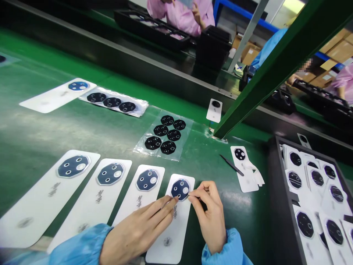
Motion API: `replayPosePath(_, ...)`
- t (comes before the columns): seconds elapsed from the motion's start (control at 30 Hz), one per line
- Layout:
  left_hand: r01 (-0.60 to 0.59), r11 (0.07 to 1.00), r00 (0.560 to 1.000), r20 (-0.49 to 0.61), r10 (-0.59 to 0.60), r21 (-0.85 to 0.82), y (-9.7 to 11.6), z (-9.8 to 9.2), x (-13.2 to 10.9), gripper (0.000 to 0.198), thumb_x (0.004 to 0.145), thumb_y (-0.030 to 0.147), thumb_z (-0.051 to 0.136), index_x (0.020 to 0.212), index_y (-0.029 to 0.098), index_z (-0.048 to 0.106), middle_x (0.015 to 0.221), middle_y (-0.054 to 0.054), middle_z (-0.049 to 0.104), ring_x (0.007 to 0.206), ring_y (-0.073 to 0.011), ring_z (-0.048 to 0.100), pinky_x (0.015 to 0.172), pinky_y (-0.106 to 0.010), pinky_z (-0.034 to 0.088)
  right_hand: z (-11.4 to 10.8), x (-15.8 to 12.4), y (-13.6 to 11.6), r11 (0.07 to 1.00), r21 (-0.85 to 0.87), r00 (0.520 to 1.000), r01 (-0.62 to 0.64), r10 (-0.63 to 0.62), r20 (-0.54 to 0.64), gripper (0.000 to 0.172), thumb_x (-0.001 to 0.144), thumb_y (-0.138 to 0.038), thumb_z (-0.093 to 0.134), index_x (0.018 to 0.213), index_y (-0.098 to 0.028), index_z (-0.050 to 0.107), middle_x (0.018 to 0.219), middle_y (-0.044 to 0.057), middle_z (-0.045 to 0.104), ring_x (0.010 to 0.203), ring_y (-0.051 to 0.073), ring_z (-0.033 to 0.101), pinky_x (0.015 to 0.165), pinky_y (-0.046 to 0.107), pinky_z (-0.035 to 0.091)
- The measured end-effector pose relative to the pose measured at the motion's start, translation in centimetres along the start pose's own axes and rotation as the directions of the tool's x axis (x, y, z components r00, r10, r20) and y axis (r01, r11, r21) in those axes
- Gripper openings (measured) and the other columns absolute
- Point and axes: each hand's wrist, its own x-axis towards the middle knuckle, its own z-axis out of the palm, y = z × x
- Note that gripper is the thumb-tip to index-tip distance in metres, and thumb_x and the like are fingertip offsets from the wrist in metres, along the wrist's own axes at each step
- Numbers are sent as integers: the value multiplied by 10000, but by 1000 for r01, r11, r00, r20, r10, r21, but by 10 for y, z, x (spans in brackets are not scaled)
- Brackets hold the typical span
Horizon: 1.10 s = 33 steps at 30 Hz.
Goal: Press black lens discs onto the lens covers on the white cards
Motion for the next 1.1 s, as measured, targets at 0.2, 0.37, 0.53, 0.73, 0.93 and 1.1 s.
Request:
replayPosePath(0.2,8,1000,1000,-7,-9,-13,0,0,3,401,911,37,202,899,72,602,1045,-121,650,936,-205,588,865,-322,407,5,7,-2,983,-141,993,118,-116,24,168,883,-142,496,862,-216,646,884,45,452,833,182,459,704,343,434)
replayPosePath(0.37,-1,1000,1000,-14,1,-15,0,1,3,388,913,43,210,910,68,597,1038,-129,641,914,-186,585,908,-323,382,8,9,-6,948,-251,980,195,-200,5,189,864,-110,508,843,-228,654,887,50,459,853,194,439,710,360,435)
replayPosePath(0.53,-4,1000,1000,-23,4,-21,0,4,2,368,913,48,225,917,69,592,1037,-132,639,927,-186,583,930,-323,368,13,8,-9,908,-327,956,263,-290,-36,244,842,-55,504,849,-243,659,888,49,457,855,194,425,702,341,428)
replayPosePath(0.73,-9,1000,1000,-22,8,-8,1,4,2,376,909,44,214,912,74,589,1038,-131,639,925,-188,586,915,-321,391,16,11,-9,900,-353,958,258,-284,-25,270,825,-34,501,820,-249,665,862,40,450,842,190,416,693,328,413)
replayPosePath(0.93,-11,1000,1000,-8,11,-9,1,4,2,377,905,39,212,930,66,587,1046,-132,642,933,-194,592,911,-318,401,16,10,-10,870,-401,950,288,-313,3,276,823,-8,492,821,-235,650,859,39,436,841,186,401,682,314,404)
replayPosePath(1.1,-19,1000,1000,-12,19,-9,1,4,1,345,905,45,238,944,63,580,1050,-143,637,931,-188,591,919,-324,394,17,9,-9,839,-460,942,293,-335,-11,265,834,-38,495,821,-243,662,845,40,465,831,182,412,670,305,396)
